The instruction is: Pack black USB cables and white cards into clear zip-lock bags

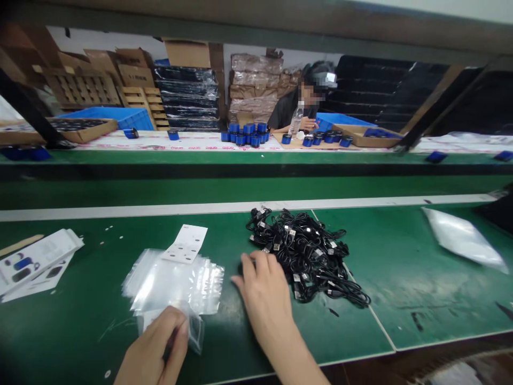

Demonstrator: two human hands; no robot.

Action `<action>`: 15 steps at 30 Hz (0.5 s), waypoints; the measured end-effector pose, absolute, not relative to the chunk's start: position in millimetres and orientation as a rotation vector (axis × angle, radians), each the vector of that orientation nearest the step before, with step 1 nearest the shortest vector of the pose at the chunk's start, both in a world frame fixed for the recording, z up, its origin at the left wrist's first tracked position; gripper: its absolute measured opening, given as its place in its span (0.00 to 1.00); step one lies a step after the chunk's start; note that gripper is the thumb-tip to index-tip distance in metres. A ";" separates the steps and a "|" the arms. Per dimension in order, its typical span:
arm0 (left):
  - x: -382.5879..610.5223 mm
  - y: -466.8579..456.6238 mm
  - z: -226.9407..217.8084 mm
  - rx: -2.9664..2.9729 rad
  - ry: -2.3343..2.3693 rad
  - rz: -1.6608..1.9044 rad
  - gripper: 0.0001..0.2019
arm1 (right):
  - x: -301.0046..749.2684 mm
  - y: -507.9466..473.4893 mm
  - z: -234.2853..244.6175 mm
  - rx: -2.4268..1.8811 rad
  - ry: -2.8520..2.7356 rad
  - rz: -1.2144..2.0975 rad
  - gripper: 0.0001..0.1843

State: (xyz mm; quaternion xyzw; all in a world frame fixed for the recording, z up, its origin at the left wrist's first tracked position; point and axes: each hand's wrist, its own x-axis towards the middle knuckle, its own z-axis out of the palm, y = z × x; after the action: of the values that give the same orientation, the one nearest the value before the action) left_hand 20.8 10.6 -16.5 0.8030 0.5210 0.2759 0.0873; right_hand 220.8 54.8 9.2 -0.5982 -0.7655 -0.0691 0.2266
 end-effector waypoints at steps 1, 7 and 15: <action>21.1 14.2 -15.6 2.403 1.538 0.794 0.11 | 227.1 60.6 5.4 -1.690 -2.110 -0.323 0.15; 20.0 20.4 -14.7 2.418 1.548 0.751 0.11 | 233.5 65.1 -19.4 -1.562 -2.227 -0.400 0.11; 16.1 21.0 -14.5 2.404 1.559 0.797 0.10 | 208.6 17.6 3.3 -1.320 -2.220 0.562 0.18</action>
State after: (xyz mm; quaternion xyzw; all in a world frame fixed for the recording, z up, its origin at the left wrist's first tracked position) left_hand 16.1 21.0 -14.5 0.8054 0.5224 0.2670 0.0838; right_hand 208.6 17.6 3.3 -0.4838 -0.8141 0.2061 0.2465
